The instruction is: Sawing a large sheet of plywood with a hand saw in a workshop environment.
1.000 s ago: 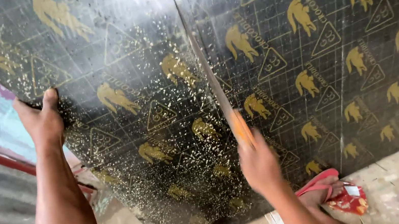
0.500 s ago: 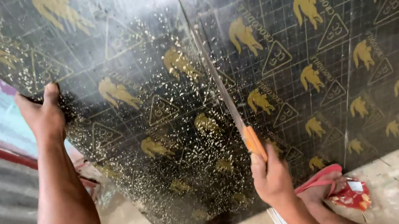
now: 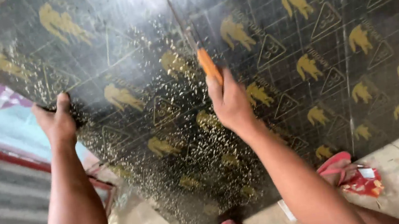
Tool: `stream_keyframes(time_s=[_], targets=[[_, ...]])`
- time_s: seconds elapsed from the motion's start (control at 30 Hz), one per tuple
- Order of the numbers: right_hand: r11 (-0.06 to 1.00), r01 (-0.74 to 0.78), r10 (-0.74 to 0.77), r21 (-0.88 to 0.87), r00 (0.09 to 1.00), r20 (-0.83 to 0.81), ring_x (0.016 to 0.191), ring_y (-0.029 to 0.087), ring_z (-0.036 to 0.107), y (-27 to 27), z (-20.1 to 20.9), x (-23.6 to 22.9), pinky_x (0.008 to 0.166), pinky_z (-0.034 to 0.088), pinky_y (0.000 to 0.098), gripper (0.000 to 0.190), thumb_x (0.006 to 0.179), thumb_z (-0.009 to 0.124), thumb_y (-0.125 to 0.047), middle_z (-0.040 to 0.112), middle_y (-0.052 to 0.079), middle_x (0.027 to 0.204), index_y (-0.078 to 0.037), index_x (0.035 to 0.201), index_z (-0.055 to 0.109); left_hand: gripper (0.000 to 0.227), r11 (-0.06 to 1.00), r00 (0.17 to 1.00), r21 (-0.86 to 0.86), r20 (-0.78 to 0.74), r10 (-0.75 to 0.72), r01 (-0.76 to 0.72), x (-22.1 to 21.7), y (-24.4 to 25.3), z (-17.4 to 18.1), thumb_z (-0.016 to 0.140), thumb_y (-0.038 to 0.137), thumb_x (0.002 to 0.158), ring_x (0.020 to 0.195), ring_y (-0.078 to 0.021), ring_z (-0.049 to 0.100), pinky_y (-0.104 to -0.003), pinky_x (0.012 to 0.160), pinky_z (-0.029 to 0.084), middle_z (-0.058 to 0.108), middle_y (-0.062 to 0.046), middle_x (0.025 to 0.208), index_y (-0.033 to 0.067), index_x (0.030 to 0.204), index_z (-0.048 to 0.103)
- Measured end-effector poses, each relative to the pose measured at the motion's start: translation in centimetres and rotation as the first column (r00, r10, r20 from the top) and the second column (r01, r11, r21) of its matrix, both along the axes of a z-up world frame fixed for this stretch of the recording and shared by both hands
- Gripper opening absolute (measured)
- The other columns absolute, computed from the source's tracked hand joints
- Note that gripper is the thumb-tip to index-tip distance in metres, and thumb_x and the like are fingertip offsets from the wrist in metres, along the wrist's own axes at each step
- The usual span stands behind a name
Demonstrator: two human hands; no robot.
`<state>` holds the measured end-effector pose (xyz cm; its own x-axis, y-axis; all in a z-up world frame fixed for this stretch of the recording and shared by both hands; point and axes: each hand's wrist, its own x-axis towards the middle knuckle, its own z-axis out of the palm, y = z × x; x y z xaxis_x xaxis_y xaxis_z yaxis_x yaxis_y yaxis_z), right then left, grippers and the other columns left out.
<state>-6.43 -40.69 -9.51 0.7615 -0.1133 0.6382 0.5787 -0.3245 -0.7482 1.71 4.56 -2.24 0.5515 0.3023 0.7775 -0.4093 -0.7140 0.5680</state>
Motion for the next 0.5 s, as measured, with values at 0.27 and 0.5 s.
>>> stream_keyframes(time_s=[0.27, 0.5], targets=[[1.000, -0.013, 0.015, 0.013, 0.981, -0.195, 0.035, 0.004, 0.037, -2.8, -11.3, -10.3, 0.024, 0.033, 0.0188, 0.028, 0.110, 0.036, -0.024, 0.050, -0.005, 0.057, -0.006, 0.100, 0.055, 0.055, 0.996, 0.992, -0.083, -0.122, 0.024, -0.034, -3.0, -4.8, 2.4, 0.068, 0.025, 0.107, 0.129, -0.0381, 0.049, -0.047, 0.109, 0.037, 0.050, -0.028, 0.142, -0.0070, 0.141, 0.040], [0.999, 0.051, -0.051, -0.012, 0.920, -0.389, 0.034, 0.009, 0.045, -2.2, -5.3, -9.2, 0.025, 0.042, 0.0260, 0.035, 0.107, 0.039, -0.031, 0.055, 0.000, 0.055, -0.003, 0.122, 0.055, 0.080, 0.984, 0.975, -0.145, -0.208, 0.076, -0.107, -2.4, -3.9, 2.0, 0.071, 0.036, 0.110, 0.143, -0.0353, 0.026, -0.042, 0.120, 0.022, 0.027, -0.028, 0.156, -0.0104, 0.151, 0.019]])
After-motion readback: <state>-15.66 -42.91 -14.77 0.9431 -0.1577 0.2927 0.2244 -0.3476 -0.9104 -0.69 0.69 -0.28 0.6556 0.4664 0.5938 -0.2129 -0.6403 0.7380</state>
